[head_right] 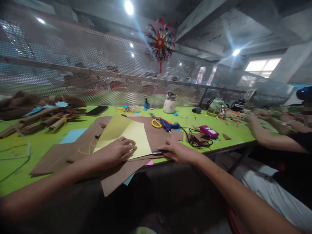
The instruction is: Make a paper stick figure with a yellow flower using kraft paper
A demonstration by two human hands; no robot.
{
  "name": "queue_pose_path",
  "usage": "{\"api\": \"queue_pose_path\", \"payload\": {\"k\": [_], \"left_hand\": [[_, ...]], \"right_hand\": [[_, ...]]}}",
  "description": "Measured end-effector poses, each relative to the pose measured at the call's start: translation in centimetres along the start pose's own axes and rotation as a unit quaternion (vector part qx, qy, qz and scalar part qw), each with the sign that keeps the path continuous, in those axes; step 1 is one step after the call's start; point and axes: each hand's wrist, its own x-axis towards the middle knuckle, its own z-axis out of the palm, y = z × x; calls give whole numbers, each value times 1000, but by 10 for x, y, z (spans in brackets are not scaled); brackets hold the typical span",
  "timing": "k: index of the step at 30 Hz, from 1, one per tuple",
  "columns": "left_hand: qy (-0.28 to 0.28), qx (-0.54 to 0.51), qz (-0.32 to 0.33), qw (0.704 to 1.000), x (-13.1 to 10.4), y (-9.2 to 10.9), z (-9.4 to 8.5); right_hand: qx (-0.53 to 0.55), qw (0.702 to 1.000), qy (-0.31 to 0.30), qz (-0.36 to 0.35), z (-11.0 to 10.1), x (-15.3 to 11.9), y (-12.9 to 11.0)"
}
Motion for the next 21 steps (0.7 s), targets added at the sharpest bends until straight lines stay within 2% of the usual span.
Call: {"api": "queue_pose_path", "payload": {"k": [3, 9, 13, 17, 21], "left_hand": [[-12, 4, 21, 1000, 7, 2, 1], [-15, -1, 18, 1000, 23, 8, 10], [-21, -14, 9, 1000, 33, 11, 10], [-30, -32, 10, 999, 33, 7, 6], [-11, -63, 7, 998, 25, 0, 10]], "right_hand": [[13, 1000, 1, 13, -1, -10, -3], [14, 999, -3, 31, -9, -21, -3], [0, 999, -1, 38, -16, -22, -4], [-10, 999, 1, 38, -9, -20, -4], [1, 999, 36, 24, 4, -20, -4]]}}
